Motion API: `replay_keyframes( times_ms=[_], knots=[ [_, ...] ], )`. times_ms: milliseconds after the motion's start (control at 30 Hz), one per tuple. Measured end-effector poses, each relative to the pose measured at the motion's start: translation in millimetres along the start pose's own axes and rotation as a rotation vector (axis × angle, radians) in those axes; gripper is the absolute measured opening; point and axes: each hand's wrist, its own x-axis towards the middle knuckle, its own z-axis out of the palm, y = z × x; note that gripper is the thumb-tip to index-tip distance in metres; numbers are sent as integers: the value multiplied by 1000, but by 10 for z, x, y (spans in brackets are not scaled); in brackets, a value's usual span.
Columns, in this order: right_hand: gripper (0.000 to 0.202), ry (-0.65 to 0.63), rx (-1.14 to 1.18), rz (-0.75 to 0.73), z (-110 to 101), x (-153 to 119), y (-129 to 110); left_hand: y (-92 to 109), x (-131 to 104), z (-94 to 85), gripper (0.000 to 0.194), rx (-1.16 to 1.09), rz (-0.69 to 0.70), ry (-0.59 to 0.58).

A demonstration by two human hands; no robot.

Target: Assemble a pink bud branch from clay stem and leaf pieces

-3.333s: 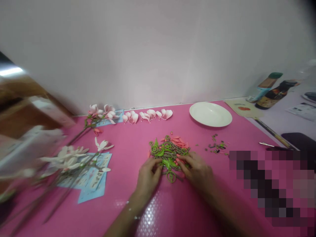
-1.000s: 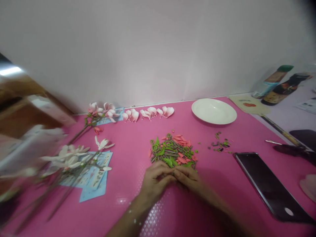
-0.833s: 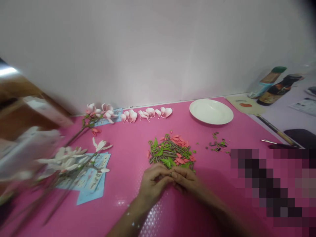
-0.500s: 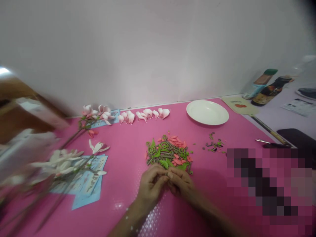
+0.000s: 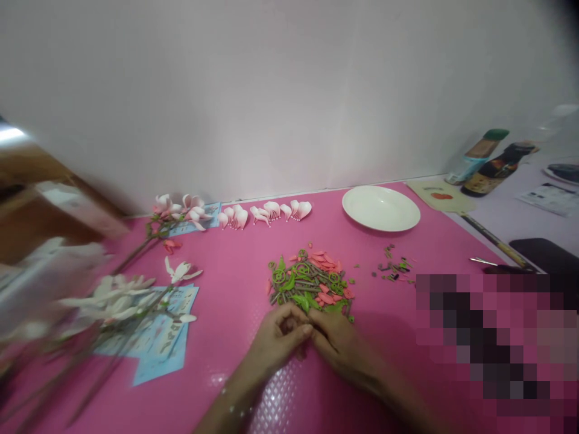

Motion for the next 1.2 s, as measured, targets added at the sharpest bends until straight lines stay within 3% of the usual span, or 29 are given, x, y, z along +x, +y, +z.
replay_keyframes(
  times_ms=[233, 467, 700, 933, 1033, 1200],
  knots=[
    [13, -6, -147, -9, -5, -24, 22, -78, -19, 51, 25, 18, 9, 38],
    [11, 12, -212, 49, 57, -11, 23, -30, -40, 157, 27, 19, -3, 93],
    [15, 56, -205, 31, 102, 7, 9, -59, -83, 123, 20, 324, 136, 132],
    [14, 143, -223, -10, 138, 9, 0, -76, -97, 133, 16, 405, 205, 143],
    [16, 164, -245, -16, 127, 0, 23, -70, -100, 145, 13, 336, 206, 167],
    [15, 176, -223, -90, 63, -26, 70, -45, -49, 133, 13, 22, 103, 188]
  ],
)
